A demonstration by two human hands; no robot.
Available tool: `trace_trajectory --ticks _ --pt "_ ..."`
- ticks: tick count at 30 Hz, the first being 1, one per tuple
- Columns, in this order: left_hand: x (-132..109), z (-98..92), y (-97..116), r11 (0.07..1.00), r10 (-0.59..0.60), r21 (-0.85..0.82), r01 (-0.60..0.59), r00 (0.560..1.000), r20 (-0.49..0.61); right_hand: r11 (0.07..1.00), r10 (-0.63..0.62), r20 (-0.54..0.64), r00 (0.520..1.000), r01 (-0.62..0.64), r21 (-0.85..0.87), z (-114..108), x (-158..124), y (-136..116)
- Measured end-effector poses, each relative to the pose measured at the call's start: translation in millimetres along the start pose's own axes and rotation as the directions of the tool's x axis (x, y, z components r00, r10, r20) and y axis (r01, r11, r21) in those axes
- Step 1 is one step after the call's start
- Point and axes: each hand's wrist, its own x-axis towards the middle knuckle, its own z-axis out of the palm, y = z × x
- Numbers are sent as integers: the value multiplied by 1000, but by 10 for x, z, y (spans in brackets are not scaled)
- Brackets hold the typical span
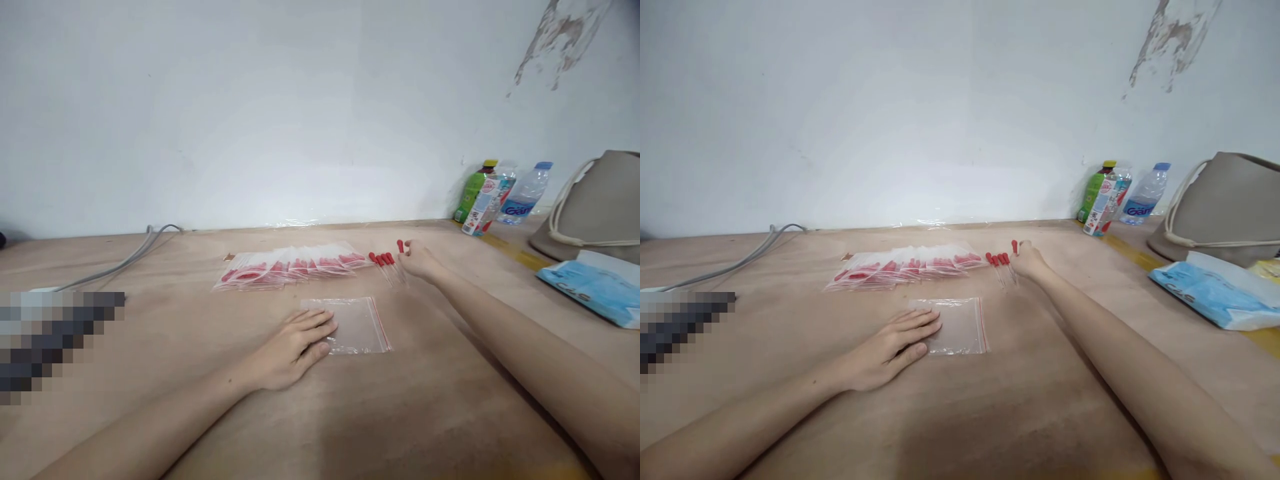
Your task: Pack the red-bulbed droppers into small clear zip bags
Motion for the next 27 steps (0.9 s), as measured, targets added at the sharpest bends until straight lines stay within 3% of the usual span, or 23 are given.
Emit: trace_trajectory --ticks 2,4,8,10,16,19,24,27 --pt "0 -17 -5 1000 -8 6 8 1000 19 977 -71 -78 994 85 196 5 -165 1" --pt "4 -24 -4 1000 -17 19 16 999 30 876 -99 -117 988 142 461 47 -387 5" --pt "14 -12 -1 999 -22 41 21 999 29 645 -30 -36 999 47 763 176 -782 26" --pt "17 -5 -7 999 -11 45 10 1000 21 576 -3 -38 999 33 817 209 -869 37" --pt "20 12 -36 999 4 52 -4 1000 1 495 14 -20 1000 10 869 200 -919 5" --pt "20 12 -35 998 3 57 -2 1000 -2 432 32 57 998 -66 900 204 -993 -26" --pt "19 13 -24 998 9 55 -8 999 -30 297 -39 256 966 -234 926 162 -1098 -11" --pt "17 18 -19 999 14 53 -12 999 -42 342 -166 370 914 -298 891 107 -1087 50"
